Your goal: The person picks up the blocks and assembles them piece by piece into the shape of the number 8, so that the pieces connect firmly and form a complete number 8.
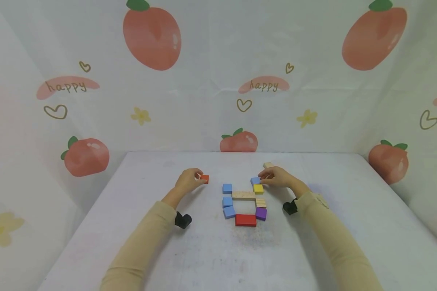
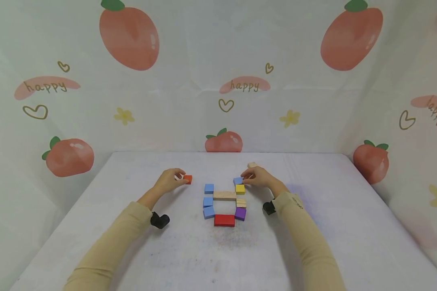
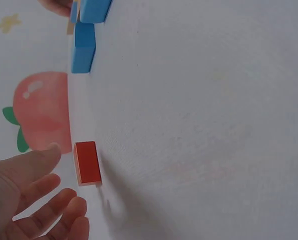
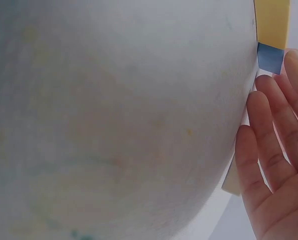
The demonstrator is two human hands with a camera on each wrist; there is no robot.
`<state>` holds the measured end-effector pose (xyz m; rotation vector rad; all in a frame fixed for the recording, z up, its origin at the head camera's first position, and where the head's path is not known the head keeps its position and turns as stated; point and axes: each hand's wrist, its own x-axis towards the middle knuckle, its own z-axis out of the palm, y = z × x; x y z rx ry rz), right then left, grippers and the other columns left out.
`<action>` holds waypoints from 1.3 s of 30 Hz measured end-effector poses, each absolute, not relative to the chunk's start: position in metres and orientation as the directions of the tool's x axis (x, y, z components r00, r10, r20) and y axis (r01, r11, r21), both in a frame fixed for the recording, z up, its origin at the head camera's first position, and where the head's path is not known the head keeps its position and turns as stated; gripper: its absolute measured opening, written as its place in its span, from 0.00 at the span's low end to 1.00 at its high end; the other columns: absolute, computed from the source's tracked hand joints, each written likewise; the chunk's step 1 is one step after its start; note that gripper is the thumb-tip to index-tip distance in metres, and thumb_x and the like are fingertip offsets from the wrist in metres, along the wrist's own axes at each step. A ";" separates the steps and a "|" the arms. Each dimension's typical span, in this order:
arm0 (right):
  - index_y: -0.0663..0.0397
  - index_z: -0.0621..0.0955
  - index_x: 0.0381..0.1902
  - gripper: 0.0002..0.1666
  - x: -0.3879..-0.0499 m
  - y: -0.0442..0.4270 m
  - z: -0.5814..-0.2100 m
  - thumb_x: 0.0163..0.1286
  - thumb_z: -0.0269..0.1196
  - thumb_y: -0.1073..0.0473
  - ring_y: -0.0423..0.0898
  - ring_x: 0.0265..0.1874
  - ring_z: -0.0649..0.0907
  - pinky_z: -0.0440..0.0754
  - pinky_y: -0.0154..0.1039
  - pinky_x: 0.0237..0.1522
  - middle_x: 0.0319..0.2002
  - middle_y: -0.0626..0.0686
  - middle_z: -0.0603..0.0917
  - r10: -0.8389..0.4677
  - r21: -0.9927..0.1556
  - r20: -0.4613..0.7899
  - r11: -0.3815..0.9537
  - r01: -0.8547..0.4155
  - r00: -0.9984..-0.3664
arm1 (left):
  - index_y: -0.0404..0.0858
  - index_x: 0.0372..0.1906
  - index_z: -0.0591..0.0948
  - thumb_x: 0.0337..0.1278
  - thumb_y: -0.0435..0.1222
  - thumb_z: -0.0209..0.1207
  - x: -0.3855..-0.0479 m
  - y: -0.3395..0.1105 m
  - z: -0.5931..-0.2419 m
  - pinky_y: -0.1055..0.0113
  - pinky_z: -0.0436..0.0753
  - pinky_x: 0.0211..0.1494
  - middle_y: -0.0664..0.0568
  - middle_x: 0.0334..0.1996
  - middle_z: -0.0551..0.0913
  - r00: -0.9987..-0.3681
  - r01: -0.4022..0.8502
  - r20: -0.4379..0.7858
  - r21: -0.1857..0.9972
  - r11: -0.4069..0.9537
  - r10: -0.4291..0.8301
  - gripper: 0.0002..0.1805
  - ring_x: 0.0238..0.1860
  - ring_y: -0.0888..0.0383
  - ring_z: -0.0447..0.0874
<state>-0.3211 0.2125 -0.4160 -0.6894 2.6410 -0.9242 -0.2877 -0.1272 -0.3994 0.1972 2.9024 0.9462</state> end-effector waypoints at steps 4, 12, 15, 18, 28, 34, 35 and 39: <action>0.64 0.79 0.50 0.18 -0.320 0.213 -0.415 0.64 0.61 0.60 0.54 0.45 0.81 0.80 0.46 0.49 0.45 0.62 0.83 -0.516 -0.642 -0.083 0.682 -0.350 -0.853 | 0.33 0.55 0.75 0.53 0.35 0.62 -0.292 -0.128 -0.399 0.62 0.78 0.42 0.39 0.45 0.80 -0.983 0.079 -0.091 0.574 0.815 0.160 0.23 0.40 0.50 0.76; 0.65 0.78 0.50 0.18 -0.319 0.214 -0.414 0.64 0.61 0.62 0.54 0.44 0.82 0.81 0.46 0.49 0.45 0.63 0.83 -0.525 -0.652 -0.082 0.671 -0.353 -0.847 | 0.39 0.57 0.74 0.51 0.44 0.65 -0.351 -0.154 -0.474 0.62 0.77 0.44 0.43 0.41 0.81 -0.969 0.197 -0.022 0.535 0.822 0.246 0.28 0.40 0.52 0.78; 0.65 0.78 0.50 0.18 -0.320 0.214 -0.415 0.63 0.62 0.62 0.54 0.44 0.82 0.80 0.46 0.50 0.44 0.63 0.83 -0.527 -0.656 -0.081 0.667 -0.353 -0.846 | 0.37 0.57 0.75 0.52 0.40 0.64 -0.344 -0.151 -0.463 0.59 0.77 0.46 0.41 0.42 0.81 -0.972 0.159 -0.057 0.545 0.823 0.226 0.26 0.41 0.50 0.77; 0.66 0.78 0.50 0.18 -0.320 0.214 -0.415 0.63 0.62 0.62 0.54 0.44 0.82 0.80 0.46 0.50 0.44 0.63 0.83 -0.529 -0.662 -0.082 0.662 -0.351 -0.844 | 0.33 0.57 0.74 0.55 0.34 0.61 -0.319 -0.140 -0.431 0.54 0.76 0.51 0.37 0.45 0.80 -0.973 0.126 -0.095 0.539 0.833 0.209 0.23 0.46 0.46 0.77; 0.65 0.78 0.51 0.18 -0.322 0.214 -0.416 0.64 0.61 0.63 0.54 0.45 0.82 0.80 0.47 0.51 0.44 0.62 0.83 -0.530 -0.655 -0.086 0.668 -0.353 -0.844 | 0.32 0.53 0.77 0.58 0.34 0.59 -0.300 -0.135 -0.414 0.54 0.76 0.53 0.38 0.45 0.81 -0.975 0.179 -0.021 0.510 0.842 0.220 0.18 0.45 0.46 0.77; 0.65 0.78 0.50 0.18 -0.322 0.214 -0.416 0.63 0.61 0.63 0.55 0.45 0.81 0.80 0.47 0.51 0.44 0.63 0.83 -0.530 -0.660 -0.090 0.666 -0.348 -0.843 | 0.33 0.51 0.78 0.58 0.34 0.59 -0.302 -0.135 -0.416 0.54 0.76 0.53 0.39 0.43 0.82 -0.978 0.171 -0.017 0.511 0.842 0.209 0.17 0.44 0.46 0.78; 0.65 0.78 0.51 0.18 -0.322 0.213 -0.416 0.63 0.61 0.63 0.55 0.46 0.81 0.80 0.47 0.51 0.44 0.63 0.83 -0.531 -0.660 -0.091 0.666 -0.348 -0.843 | 0.33 0.51 0.78 0.57 0.34 0.59 -0.302 -0.135 -0.417 0.54 0.76 0.53 0.39 0.43 0.82 -0.978 0.172 -0.015 0.509 0.844 0.208 0.17 0.44 0.46 0.78; 0.64 0.78 0.51 0.18 -0.323 0.213 -0.418 0.63 0.61 0.63 0.54 0.46 0.82 0.80 0.46 0.51 0.44 0.62 0.83 -0.521 -0.658 -0.098 0.673 -0.338 -0.848 | 0.33 0.51 0.78 0.57 0.34 0.59 -0.302 -0.134 -0.418 0.54 0.76 0.53 0.39 0.43 0.82 -0.979 0.167 -0.013 0.508 0.845 0.202 0.17 0.45 0.46 0.78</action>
